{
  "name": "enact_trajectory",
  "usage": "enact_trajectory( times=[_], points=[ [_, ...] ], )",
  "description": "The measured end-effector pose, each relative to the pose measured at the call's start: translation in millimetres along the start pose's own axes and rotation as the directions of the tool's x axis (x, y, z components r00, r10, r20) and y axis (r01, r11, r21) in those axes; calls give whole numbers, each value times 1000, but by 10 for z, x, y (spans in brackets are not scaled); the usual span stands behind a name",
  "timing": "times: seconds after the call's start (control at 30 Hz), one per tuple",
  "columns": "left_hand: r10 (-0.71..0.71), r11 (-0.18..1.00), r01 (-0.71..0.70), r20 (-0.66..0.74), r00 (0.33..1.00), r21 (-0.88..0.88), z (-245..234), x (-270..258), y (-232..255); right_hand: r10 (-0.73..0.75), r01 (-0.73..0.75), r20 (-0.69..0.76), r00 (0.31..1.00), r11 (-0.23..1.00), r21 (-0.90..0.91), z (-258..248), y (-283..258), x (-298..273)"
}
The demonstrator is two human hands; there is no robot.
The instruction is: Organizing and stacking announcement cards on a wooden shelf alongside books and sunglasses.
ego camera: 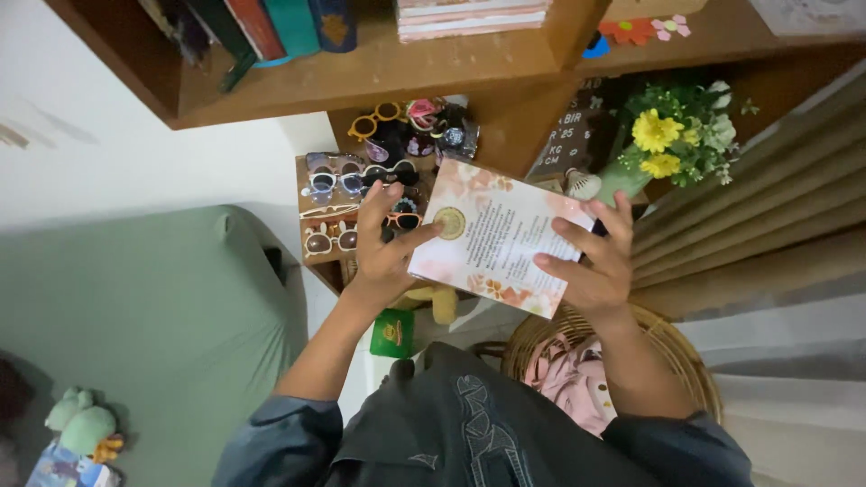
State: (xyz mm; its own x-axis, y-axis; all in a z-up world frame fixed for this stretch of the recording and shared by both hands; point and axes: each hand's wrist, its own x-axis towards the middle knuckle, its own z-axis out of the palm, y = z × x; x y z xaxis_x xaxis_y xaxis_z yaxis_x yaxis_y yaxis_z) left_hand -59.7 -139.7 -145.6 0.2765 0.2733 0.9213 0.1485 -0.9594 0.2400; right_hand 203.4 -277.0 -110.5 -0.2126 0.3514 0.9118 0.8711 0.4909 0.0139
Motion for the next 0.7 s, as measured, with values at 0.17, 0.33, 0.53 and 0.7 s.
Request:
enact_trajectory(
  times=[0.17,0.33,0.53,0.7],
  points=[
    [7,1000,-5,-65,998,30,63,-191,-70,4,-5,13,1000,994,108,-35,86,-240],
    [-1,999,-2,-68,998,-40,133,-200,-28,102,-101,4,995,973,210,-90,32,-153],
    [14,957,14,94,995,-291,214,-112,63,169,-122,-57,984,870,477,5,45,-130],
    [-599,492,683,359,716,-540,305,-128,9,708,-708,378,597,243,663,59,-14,173]
  ],
)
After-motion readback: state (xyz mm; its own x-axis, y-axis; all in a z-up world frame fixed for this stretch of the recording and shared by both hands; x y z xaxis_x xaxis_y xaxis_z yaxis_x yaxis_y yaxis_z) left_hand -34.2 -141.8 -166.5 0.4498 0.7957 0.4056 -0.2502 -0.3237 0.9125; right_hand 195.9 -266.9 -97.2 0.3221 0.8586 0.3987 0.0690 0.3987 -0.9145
